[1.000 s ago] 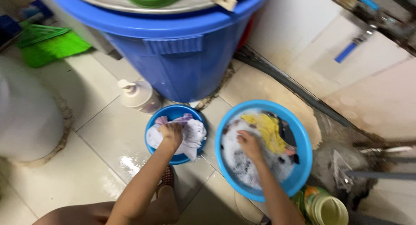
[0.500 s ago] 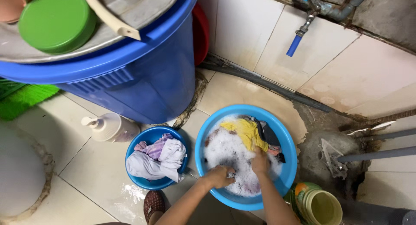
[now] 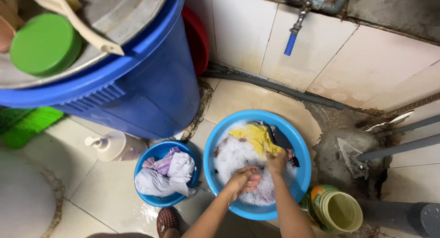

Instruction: The person hand-washes clothes in a blue basin filled with soapy water. They scrub and rinse a white cloth and a yellow cloth, then transfer the washed items into a smaller blue basin beside them.

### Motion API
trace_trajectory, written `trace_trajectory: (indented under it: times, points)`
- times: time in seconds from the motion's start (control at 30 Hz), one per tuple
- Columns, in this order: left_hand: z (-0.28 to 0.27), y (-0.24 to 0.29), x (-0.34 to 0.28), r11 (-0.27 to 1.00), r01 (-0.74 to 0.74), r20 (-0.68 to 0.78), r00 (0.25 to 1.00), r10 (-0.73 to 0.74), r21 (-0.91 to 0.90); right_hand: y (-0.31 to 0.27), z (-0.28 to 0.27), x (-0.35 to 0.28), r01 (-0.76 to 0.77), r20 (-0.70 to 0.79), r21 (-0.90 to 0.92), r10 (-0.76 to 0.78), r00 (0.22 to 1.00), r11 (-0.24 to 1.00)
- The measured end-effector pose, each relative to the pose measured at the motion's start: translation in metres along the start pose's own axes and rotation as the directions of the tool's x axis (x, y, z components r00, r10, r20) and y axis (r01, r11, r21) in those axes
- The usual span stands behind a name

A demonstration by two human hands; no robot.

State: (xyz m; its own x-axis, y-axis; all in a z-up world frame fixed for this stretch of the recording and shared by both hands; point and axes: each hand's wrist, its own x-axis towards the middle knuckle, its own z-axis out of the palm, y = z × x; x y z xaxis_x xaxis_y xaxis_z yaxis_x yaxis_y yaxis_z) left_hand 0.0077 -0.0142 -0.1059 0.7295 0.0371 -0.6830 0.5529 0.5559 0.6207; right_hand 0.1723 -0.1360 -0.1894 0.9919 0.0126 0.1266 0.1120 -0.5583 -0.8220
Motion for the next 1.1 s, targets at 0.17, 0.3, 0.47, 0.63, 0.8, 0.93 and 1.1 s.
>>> trace_trajectory:
  times: [0.17, 0.3, 0.47, 0.63, 0.8, 0.93, 1.1]
  points:
    - [-0.020, 0.015, -0.011, 0.989, 0.071, -0.072, 0.994, -0.081, -0.133, 0.002, 0.012, 0.033, -0.207, 0.098, -0.355, 0.256, 0.962, 0.912]
    - [-0.017, 0.014, -0.008, 0.981, 0.049, -0.036, 0.998, -0.057, -0.190, 0.005, 0.017, 0.018, 0.133, 0.076, -0.411, -0.112, 0.991, 0.902]
    - [-0.001, 0.033, 0.003, 0.911, 0.193, -0.056, 0.972, -0.229, -0.365, -0.051, 0.035, -0.023, -0.222, 0.392, 0.450, 0.032, 0.920, 0.865]
    - [-0.015, 0.041, 0.032, 0.642, 0.089, 0.253, 0.953, 0.168, -0.762, -0.142, -0.008, -0.108, -0.182, 0.251, 0.548, 0.046, 0.967, 0.817]
    - [-0.055, 0.033, 0.054, 0.867, -0.123, -0.031, 0.992, 0.124, -0.483, -0.192, -0.028, -0.184, -0.055, 0.207, 0.455, -0.046, 0.977, 0.889]
    - [-0.016, -0.006, 0.048, 0.899, -0.158, -0.185, 0.979, 0.088, -0.407, -0.130, -0.020, -0.120, -0.114, 0.055, 0.356, 0.101, 0.993, 0.928]
    - [0.012, -0.009, 0.039, 0.915, -0.151, -0.276, 0.960, 0.045, -0.374, -0.063, 0.009, -0.073, -0.364, 0.183, 0.411, 0.315, 0.931, 0.836]
